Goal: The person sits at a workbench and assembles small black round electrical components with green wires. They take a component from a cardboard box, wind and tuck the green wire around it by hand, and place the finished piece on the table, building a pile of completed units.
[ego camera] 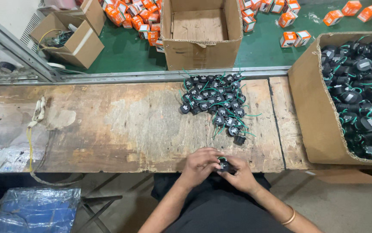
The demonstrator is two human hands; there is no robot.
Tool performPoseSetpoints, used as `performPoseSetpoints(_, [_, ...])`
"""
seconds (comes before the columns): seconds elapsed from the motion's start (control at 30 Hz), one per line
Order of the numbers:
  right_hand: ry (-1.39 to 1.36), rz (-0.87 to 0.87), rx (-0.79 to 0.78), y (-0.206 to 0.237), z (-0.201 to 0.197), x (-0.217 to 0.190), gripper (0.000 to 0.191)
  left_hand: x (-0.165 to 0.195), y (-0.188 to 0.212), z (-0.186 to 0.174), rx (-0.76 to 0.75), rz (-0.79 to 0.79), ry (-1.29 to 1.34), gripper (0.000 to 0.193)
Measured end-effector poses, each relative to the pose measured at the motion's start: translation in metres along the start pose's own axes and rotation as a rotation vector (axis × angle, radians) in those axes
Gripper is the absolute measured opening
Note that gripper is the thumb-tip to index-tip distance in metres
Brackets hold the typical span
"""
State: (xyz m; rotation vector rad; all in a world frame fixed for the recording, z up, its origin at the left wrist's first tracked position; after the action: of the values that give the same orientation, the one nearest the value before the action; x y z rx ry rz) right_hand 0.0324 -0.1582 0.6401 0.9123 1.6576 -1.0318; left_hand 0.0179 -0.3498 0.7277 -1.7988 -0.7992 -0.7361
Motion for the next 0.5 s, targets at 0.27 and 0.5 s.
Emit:
performPoseSetpoints(0.27, [0.22,-0.324,-0.08,-0.009,0.003,-0.038,0.028,-0.019,0.012,0.018,0.024,-0.269,0.309,0.026])
performPoseSetpoints(0.5, [0.354,-0.452,0.023,-0.027,-0.072,-0.096,0.035,-0.044,0.012,-0.019,-0.09,-0.225,0.174,0.018])
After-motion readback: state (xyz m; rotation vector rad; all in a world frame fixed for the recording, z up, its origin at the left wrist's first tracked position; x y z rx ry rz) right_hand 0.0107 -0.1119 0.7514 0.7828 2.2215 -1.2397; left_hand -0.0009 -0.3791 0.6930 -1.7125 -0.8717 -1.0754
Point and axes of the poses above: each hand's wrist, its own y-axis away from the middle knuckle, its own z-axis out of the palm, x = y × z, the point moved 3 cm from there along -y, towards the middle knuckle, and after that the axes turned 10 degrees about -z, right-handed, at the moved point
